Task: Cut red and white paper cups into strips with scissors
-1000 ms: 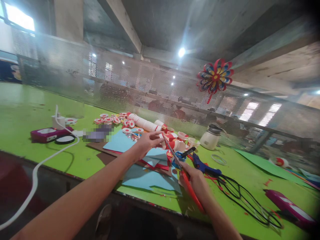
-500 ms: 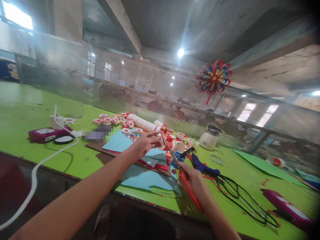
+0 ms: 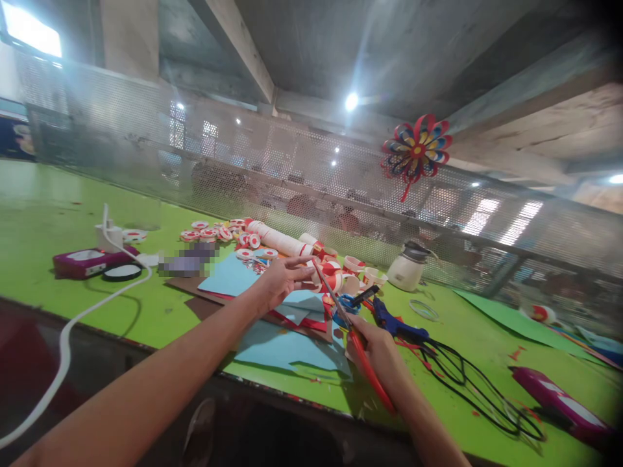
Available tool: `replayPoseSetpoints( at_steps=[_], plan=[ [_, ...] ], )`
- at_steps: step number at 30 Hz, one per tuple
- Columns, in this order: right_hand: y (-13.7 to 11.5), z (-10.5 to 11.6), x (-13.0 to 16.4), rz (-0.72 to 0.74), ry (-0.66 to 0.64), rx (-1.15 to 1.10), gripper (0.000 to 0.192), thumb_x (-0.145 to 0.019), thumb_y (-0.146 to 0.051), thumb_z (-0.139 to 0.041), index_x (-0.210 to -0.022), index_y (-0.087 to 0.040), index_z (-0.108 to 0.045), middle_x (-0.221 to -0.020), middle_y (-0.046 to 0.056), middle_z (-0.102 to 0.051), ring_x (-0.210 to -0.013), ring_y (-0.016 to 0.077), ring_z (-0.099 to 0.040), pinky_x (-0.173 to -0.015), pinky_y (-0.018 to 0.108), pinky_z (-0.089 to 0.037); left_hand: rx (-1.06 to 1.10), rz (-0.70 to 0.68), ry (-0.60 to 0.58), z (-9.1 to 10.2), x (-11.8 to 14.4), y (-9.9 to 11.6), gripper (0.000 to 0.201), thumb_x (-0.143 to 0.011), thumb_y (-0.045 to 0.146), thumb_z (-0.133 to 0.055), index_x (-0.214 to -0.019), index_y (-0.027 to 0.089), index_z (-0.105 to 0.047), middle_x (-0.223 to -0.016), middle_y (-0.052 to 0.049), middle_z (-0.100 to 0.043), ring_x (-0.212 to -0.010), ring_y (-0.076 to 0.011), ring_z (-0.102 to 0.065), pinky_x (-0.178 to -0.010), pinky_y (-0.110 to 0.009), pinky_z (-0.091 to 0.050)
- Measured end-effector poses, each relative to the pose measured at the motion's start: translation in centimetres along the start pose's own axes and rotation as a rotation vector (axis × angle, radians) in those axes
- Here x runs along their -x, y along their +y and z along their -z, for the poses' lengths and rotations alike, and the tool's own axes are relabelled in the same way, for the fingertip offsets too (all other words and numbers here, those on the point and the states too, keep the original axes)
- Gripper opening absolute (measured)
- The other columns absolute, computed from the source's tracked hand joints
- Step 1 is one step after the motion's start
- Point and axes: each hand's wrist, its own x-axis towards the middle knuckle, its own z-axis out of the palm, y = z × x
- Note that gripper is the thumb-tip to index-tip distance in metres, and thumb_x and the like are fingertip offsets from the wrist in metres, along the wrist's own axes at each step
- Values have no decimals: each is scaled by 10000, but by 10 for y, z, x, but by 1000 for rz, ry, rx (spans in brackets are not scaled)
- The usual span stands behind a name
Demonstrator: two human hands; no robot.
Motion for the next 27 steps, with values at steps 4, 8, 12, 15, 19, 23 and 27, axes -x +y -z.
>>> replayPoseSetpoints(
  at_steps=[4, 8, 12, 15, 19, 23, 27],
  plan=[
    [-6, 2, 1, -1, 9, 9, 377, -759, -163, -473, -1070, -158, -686, -821, 53, -725, -698, 226, -650, -641, 293, -483, -2, 4, 6, 0, -1, -2, 318, -684, 116, -715, -996, 97, -653, -813, -85, -707, -729, -194, -662, -788, -444, -515],
    [-6, 1, 1, -8, 10, 13, 425, -749, -137, -455, -1109, -179, -675, -797, 39, -728, -709, 230, -659, -654, 297, -493, 7, 12, 17, 0, -2, -4, 342, -698, 107, -699, -1035, 108, -641, -785, -66, -704, -704, -170, -652, -804, -426, -504],
    [-4, 0, 1, -15, 15, 17, 415, -753, -133, -451, -1092, -185, -685, -805, 37, -738, -718, 238, -666, -657, 301, -502, 6, 5, 12, -1, 0, -4, 355, -714, 136, -693, -1062, 107, -630, -831, -87, -707, -744, -178, -653, -818, -413, -496],
    [-4, -1, 0, -6, 23, 22, 404, -762, -145, -452, -1088, -189, -687, -770, 31, -734, -694, 240, -665, -650, 307, -505, 6, -10, -9, 0, 0, -3, 321, -745, 186, -673, -1056, 119, -636, -876, -96, -708, -782, -192, -660, -822, -403, -493],
    [-2, -2, -1, 20, 25, 25, 412, -755, -164, -466, -1112, -182, -671, -939, 65, -737, -818, 260, -666, -737, 338, -501, -2, -21, 19, 3, -2, -2, 283, -751, 177, -660, -1030, 130, -649, -885, -86, -711, -769, -191, -669, -813, -402, -496],
    [0, -3, -1, 14, 23, 35, 442, -745, -158, -459, -1142, -167, -653, -928, 74, -733, -771, 249, -661, -713, 335, -501, 16, -5, 18, 2, -2, -2, 288, -731, 166, -682, -1015, 131, -651, -909, -86, -711, -777, -184, -669, -820, -393, -493],
    [-1, -2, -1, 11, 10, 38, 460, -732, -145, -461, -1150, -170, -651, -814, 50, -725, -711, 235, -653, -669, 307, -497, 15, -4, 7, 1, -2, -3, 301, -714, 179, -704, -1001, 101, -656, -883, -107, -710, -810, -203, -668, -839, -403, -487]
  ],
)
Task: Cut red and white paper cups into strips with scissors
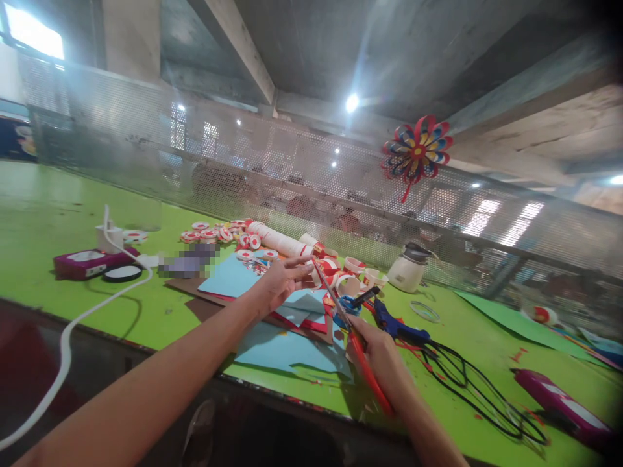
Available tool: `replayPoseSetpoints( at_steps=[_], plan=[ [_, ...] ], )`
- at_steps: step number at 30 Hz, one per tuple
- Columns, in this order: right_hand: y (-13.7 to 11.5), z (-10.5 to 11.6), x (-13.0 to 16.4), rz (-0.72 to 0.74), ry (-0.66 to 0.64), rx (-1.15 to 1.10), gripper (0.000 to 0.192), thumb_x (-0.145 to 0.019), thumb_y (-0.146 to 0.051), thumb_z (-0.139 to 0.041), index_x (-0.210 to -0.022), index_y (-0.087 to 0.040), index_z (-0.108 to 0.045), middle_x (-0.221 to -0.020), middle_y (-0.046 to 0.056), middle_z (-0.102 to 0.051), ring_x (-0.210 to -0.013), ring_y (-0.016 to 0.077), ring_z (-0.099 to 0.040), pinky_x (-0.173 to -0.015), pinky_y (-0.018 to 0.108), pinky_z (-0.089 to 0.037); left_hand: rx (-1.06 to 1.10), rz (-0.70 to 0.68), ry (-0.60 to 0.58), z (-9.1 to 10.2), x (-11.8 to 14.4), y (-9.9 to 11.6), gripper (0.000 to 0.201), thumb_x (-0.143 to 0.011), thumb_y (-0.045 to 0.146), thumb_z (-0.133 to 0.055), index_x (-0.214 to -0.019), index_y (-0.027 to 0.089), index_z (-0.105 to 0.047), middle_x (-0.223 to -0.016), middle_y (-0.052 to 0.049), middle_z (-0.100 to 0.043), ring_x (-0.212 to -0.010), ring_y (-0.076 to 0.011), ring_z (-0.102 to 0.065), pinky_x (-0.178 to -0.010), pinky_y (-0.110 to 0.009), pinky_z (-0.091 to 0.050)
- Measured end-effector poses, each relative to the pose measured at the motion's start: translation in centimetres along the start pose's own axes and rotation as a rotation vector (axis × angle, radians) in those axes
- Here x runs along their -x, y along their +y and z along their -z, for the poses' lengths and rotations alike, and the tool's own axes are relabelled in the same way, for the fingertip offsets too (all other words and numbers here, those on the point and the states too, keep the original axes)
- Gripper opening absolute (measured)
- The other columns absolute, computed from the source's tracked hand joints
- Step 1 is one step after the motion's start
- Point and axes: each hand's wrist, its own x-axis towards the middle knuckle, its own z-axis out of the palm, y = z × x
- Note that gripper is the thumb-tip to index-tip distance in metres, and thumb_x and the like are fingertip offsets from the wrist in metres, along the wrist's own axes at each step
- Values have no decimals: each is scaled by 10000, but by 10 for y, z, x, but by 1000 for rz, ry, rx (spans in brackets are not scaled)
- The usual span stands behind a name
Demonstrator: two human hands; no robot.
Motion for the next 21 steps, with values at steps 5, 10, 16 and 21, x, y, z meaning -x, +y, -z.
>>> replayPoseSetpoints(
  at_steps=[5, 10, 16, 21],
  plan=[
    [-4, 1, 1, -12, 4, 3, 433, -753, -154, -456, -1136, -164, -659, -713, 36, -700, -704, 240, -655, -666, 303, -493, 25, 16, 6, -1, 0, 0, 260, -701, 160, -713, -942, 75, -665, -842, -120, -708, -771, -202, -667, -827, -406, -492],
    [-7, 1, 2, -14, 10, 5, 364, -791, -201, -459, -1075, -174, -685, -735, 40, -708, -713, 243, -656, -675, 306, -492, 26, 20, 22, -3, 1, 2, 246, -685, 152, -721, -911, 68, -672, -829, -121, -708, -760, -199, -663, -805, -392, -498],
    [-6, 1, 1, 0, 8, 13, 370, -789, -189, -460, -1088, -193, -679, -676, 20, -685, -656, 223, -637, -620, 289, -484, 24, 10, 46, -4, 1, 3, 227, -696, 136, -701, -917, 89, -675, -817, -95, -711, -808, -203, -664, -808, -383, -489],
    [2, -2, -1, 6, 7, 7, 393, -786, -203, -465, -1127, -188, -660, -765, 44, -711, -669, 226, -642, -587, 285, -487, 12, -20, 73, -6, 1, 2, 262, -665, 127, -729, -918, 94, -670, -796, -85, -716, -756, -178, -656, -767, -352, -502]
  ],
)
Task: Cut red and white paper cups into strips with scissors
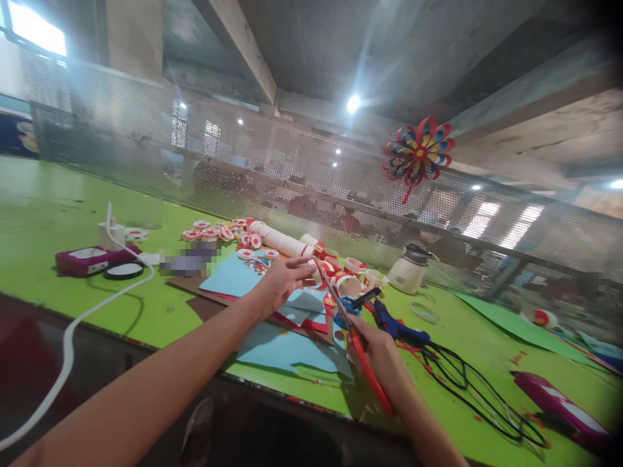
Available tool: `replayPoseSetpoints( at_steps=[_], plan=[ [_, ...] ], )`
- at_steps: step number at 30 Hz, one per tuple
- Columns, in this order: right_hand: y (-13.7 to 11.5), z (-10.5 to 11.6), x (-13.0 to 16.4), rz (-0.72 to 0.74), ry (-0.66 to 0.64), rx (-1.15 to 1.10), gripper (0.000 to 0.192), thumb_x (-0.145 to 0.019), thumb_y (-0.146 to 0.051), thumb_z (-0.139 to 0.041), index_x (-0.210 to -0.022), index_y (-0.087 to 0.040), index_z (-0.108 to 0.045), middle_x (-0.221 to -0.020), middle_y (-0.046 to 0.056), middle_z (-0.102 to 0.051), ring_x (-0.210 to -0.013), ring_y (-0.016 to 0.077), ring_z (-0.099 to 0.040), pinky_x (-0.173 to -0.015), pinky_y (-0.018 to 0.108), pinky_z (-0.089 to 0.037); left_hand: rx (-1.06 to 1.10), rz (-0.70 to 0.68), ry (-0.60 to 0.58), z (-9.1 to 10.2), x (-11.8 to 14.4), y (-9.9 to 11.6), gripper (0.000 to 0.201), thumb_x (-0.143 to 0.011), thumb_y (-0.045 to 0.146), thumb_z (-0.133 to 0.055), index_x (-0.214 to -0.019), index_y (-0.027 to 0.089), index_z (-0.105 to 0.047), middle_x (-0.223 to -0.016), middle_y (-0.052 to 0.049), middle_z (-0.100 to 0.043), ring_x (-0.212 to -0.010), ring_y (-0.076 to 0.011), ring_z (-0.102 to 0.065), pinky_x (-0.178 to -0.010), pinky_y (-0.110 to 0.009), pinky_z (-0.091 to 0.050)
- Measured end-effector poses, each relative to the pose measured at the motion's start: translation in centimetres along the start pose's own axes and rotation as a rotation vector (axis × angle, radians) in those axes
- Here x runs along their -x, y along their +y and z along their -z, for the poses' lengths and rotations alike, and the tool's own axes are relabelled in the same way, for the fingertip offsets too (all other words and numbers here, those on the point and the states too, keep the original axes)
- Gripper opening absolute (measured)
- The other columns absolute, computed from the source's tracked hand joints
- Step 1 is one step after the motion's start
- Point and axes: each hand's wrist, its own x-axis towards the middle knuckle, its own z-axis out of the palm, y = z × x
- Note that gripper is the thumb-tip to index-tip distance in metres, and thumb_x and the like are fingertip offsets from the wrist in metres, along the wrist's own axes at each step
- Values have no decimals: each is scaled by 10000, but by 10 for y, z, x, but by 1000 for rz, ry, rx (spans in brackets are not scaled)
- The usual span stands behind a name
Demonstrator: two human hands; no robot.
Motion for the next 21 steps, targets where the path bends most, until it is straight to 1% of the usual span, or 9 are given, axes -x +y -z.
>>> replayPoseSetpoints(
  at_steps=[3, 7, 9, 12, 15, 16, 18, 21],
  plan=[
    [3, -2, 0, -12, -8, -7, 399, -785, -205, -470, -1139, -191, -653, -795, 47, -725, -688, 233, -650, -574, 283, -489, -9, -18, 3, 0, 0, -2, 279, -643, 130, -748, -907, 85, -671, -790, -86, -715, -724, -171, -651, -743, -343, -507],
    [-1, 0, 1, -29, -9, -10, 386, -791, -209, -468, -1127, -193, -658, -858, 50, -731, -723, 237, -655, -598, 287, -491, -12, -27, -4, 1, 0, -3, 265, -639, 141, -754, -889, 95, -677, -792, -82, -713, -729, -172, -648, -733, -341, -508],
    [-4, 1, 1, -37, -10, -5, 383, -788, -203, -467, -1115, -191, -665, -827, 45, -730, -709, 239, -653, -602, 291, -488, -15, -28, -5, 1, 0, -4, 253, -641, 141, -753, -881, 104, -679, -783, -76, -712, -733, -172, -647, -725, -337, -506],
    [-7, 2, 2, -42, -9, 2, 385, -796, -186, -442, -1103, -185, -674, -719, 27, -712, -667, 237, -644, -593, 290, -480, -15, -23, -2, 1, -1, -5, 244, -650, 133, -744, -883, 109, -677, -766, -66, -709, -734, -169, -648, -737, -340, -501],
    [-7, 3, 2, -38, -1, 6, 383, -785, -166, -441, -1083, -173, -683, -695, 22, -701, -662, 233, -640, -604, 287, -476, 4, -12, 22, 1, -1, -5, 244, -660, 117, -729, -898, 116, -674, -775, -61, -710, -744, -170, -648, -773, -357, -495],
    [-8, 3, 2, -34, 2, 6, 384, -781, -160, -443, -1079, -170, -684, -697, 21, -700, -665, 230, -640, -612, 285, -476, 12, -10, 14, 1, 0, -4, 233, -671, 127, -722, -898, 116, -675, -791, -67, -712, -755, -173, -648, -782, -358, -493],
    [-8, 3, 3, -24, 5, 6, 382, -775, -154, -448, -1075, -167, -684, -728, 21, -705, -682, 226, -642, -629, 281, -475, 28, -11, -42, 3, 0, -3, 202, -707, 168, -698, -900, 110, -678, -841, -86, -712, -787, -184, -651, -793, -351, -490],
    [-8, 3, 4, -10, 7, 7, 363, -776, -163, -463, -1060, -166, -689, -823, 31, -722, -728, 227, -648, -655, 282, -476, 49, 8, -105, 5, 0, 0, 218, -744, 186, -663, -944, 101, -673, -875, -103, -709, -812, -192, -656, -812, -345, -486]
  ],
)
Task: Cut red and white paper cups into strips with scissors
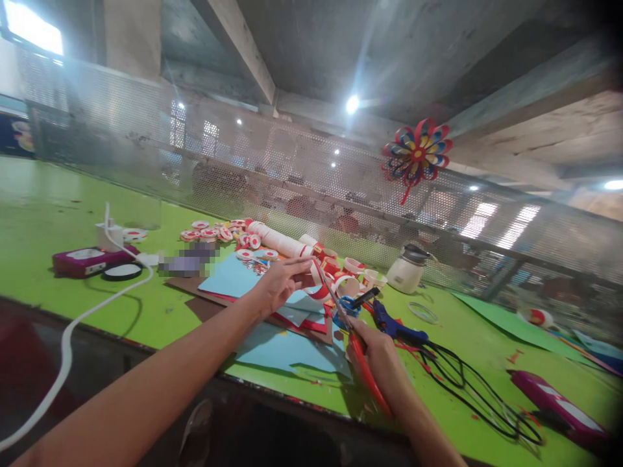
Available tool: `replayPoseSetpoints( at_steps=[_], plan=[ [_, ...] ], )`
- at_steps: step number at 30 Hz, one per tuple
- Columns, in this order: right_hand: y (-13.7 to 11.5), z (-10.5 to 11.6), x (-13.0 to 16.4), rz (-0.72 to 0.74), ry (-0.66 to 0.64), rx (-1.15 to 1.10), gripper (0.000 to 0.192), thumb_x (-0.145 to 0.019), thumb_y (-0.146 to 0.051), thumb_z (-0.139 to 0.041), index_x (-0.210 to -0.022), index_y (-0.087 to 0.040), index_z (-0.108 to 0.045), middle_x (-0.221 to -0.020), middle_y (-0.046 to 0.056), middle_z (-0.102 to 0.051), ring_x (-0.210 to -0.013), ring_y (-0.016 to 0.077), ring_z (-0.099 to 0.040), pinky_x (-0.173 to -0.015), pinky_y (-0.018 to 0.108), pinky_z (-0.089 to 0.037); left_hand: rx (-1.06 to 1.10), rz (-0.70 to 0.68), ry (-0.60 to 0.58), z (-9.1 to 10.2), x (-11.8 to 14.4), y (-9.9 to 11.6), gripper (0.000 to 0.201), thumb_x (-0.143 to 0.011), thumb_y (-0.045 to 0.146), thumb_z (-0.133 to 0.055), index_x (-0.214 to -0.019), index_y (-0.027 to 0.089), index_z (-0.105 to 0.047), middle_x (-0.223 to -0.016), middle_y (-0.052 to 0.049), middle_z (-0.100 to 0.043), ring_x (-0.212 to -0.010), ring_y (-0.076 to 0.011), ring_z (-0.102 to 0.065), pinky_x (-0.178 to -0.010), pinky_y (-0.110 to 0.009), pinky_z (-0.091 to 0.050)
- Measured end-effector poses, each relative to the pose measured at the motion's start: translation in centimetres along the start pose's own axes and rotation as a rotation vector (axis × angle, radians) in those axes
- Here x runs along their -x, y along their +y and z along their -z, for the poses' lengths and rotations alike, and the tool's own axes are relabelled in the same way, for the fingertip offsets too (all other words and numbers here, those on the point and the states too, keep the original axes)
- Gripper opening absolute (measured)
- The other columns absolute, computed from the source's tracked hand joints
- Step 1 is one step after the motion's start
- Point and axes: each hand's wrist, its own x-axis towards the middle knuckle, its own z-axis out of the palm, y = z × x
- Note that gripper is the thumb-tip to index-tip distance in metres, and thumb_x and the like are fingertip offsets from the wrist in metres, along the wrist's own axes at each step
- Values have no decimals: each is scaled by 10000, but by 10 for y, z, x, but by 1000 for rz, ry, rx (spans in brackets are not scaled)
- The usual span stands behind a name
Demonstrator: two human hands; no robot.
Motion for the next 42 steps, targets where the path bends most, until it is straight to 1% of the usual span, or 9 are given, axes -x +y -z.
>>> replayPoseSetpoints(
  at_steps=[4, 7, 10, 14, 28, 32, 36, 38, 42],
  plan=[
    [2, 0, 1, 6, -1, 9, 370, -780, -160, -459, -1075, -163, -682, -804, 35, -725, -709, 230, -650, -648, 296, -479, -8, 74, 7, 3, 1, 5, 283, -718, 160, -686, -995, 116, -648, -854, -97, -706, -746, -202, -665, -816, -424, -494],
    [6, 0, 0, 17, -3, 19, 403, -745, -138, -469, -1089, -155, -678, -822, 49, -731, -719, 242, -652, -655, 314, -486, -38, 86, -7, 1, 3, 9, 258, -709, 176, -704, -948, 95, -652, -874, -120, -699, -731, -211, -663, -806, -463, -500],
    [9, -1, -1, 33, -4, 19, 441, -727, -130, -472, -1124, -149, -662, -917, 68, -737, -782, 256, -660, -696, 329, -495, -55, 73, -17, -1, 4, 11, 223, -702, 177, -716, -882, 56, -661, -878, -149, -693, -729, -206, -658, -801, -440, -506],
    [12, -2, -2, 39, -1, 10, 455, -728, -121, -466, -1147, -131, -645, -998, 88, -728, -862, 270, -662, -739, 342, -496, -76, 56, -3, -1, 3, 9, 223, -694, 159, -723, -882, 52, -669, -826, -137, -696, -719, -198, -656, -781, -423, -515],
    [-1, 3, 0, -1, -14, 11, 376, -755, -141, -463, -1053, -177, -690, -861, 37, -747, -782, 250, -674, -683, 297, -482, -67, 43, 51, 0, 0, 4, 242, -660, 142, -742, -869, 52, -660, -814, -136, -695, -720, -217, -665, -750, -427, -514],
    [6, 0, -1, 3, -20, 17, 423, -723, -146, -469, -1093, -145, -674, -921, 69, -744, -792, 263, -674, -703, 319, -492, -66, 3, 75, 0, -1, 2, 283, -635, 133, -758, -885, 50, -654, -830, -141, -695, -741, -229, -662, -739, -443, -520],
    [8, -2, -3, 21, -19, 12, 467, -712, -158, -480, -1147, -136, -647, -1045, 85, -721, -907, 264, -659, -783, 318, -485, -51, -5, 85, -1, -1, 0, 296, -619, 121, -764, -881, 44, -652, -832, -144, -694, -767, -245, -662, -746, -465, -519],
    [5, -1, -3, 14, -12, 15, 456, -722, -155, -476, -1143, -144, -649, -1009, 74, -730, -880, 251, -663, -762, 303, -487, -48, -4, 88, -1, -1, -1, 277, -627, 121, -756, -873, 48, -654, -813, -135, -694, -756, -238, -663, -745, -461, -518],
    [-2, 0, 0, -19, 7, 43, 377, -764, -159, -447, -1061, -156, -680, -819, 42, -737, -730, 231, -665, -661, 283, -484, -57, -16, 88, -2, -1, -1, 259, -629, 126, -750, -862, 54, -660, -786, -123, -692, -744, -235, -663, -733, -451, -516]
  ],
)
